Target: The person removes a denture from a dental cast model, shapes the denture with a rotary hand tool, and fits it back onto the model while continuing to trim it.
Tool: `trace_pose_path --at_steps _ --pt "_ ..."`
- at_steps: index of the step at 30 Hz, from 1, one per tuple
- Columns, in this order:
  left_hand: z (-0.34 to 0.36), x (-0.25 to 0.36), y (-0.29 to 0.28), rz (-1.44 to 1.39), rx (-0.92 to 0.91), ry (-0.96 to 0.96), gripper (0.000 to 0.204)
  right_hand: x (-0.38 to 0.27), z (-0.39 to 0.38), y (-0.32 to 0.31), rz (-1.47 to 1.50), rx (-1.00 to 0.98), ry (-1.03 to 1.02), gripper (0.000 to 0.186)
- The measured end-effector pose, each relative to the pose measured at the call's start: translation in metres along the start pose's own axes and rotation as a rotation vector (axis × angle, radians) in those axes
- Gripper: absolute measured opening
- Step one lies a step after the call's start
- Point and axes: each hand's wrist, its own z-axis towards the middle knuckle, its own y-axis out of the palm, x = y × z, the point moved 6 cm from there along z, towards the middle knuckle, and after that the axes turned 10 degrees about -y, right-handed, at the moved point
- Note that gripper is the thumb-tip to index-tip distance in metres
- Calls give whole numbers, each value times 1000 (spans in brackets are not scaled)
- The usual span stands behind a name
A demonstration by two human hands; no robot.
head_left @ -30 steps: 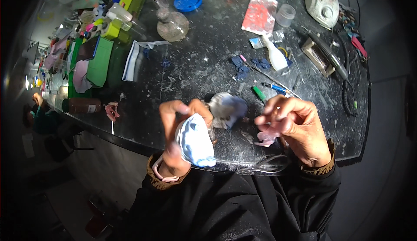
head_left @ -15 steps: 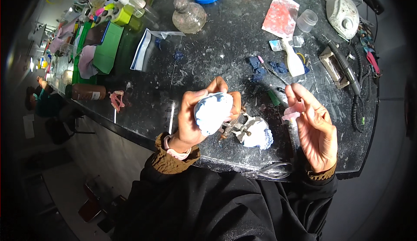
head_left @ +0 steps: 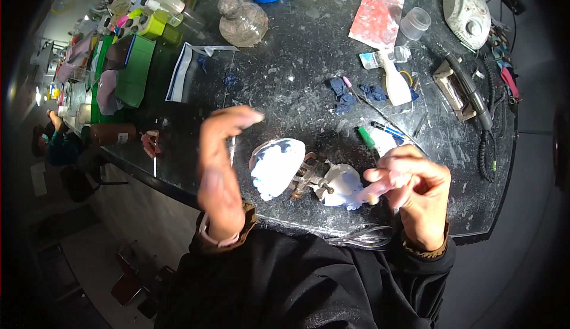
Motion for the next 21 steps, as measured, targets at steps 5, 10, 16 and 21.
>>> trace_pose_path --at_steps 5,10,16,21 --pt "-17 72 23 231 -228 346 40 -23 3 20 -93 -13 -84 24" --pt "-25 70 42 90 -241 347 40 -31 -4 20 -240 -94 -172 29" --pt "-22 71 54 -12 -284 271 36 -41 -5 14 -327 -116 -206 43" --pt "-13 69 58 -155 -422 107 38 -44 -4 12 -319 -128 -228 42"
